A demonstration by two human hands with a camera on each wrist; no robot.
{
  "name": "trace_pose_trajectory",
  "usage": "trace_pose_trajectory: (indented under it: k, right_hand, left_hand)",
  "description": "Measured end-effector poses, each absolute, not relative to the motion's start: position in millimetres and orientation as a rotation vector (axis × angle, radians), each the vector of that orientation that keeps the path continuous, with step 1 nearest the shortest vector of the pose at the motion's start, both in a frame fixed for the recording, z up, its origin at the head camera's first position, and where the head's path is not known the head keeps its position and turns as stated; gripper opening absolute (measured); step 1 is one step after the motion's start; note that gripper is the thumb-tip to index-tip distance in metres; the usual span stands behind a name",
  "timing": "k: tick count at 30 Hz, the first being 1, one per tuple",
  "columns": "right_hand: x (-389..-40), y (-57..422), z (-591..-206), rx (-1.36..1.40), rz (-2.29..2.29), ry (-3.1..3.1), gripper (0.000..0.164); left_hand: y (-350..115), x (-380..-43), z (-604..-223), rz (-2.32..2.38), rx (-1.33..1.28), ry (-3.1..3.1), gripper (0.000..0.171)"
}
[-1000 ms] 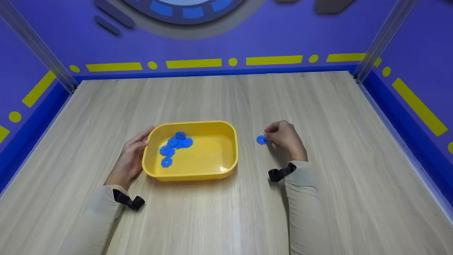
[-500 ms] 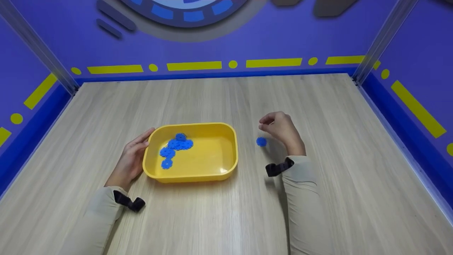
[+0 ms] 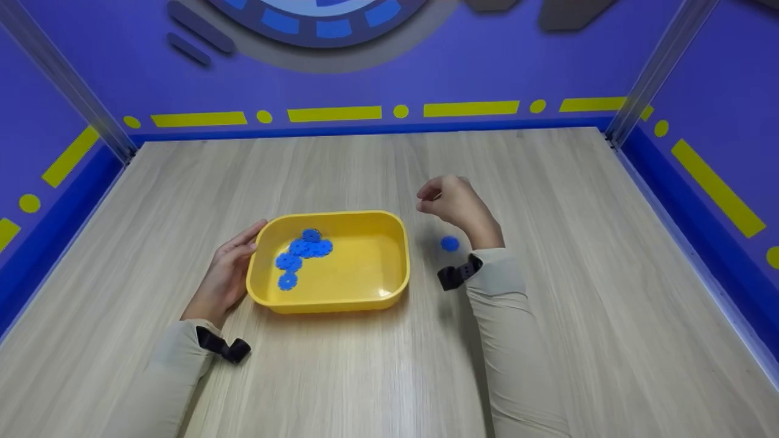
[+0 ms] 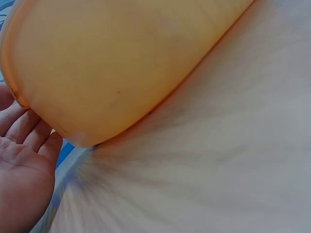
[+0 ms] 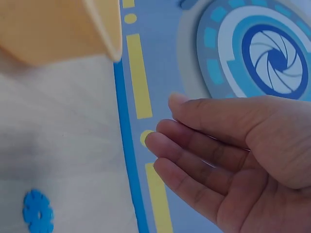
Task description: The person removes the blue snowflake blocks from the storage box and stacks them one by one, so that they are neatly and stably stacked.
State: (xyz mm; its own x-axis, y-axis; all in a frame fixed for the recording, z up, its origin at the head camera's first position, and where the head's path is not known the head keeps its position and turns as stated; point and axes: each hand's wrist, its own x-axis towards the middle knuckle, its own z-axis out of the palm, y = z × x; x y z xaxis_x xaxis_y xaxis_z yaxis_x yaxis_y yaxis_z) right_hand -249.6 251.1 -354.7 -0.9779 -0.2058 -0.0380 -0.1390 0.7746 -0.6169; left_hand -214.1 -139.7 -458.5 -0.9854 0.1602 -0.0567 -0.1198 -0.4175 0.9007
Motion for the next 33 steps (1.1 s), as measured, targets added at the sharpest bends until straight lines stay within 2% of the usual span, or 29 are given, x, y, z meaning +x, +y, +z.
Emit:
trace_pose_trajectory:
  k: [14, 33]
  right_hand:
    - [-262, 194, -345, -0.466, -0.889, 2.784, 0.025]
    - [-268, 121, -364, -0.643, -0.712, 2.636, 0.025]
  left_hand:
    - [-140, -213, -459, 2.518, 0.062, 1.622, 0.053]
    - [-140, -214, -459, 2.527, 0.047, 1.611, 0.053]
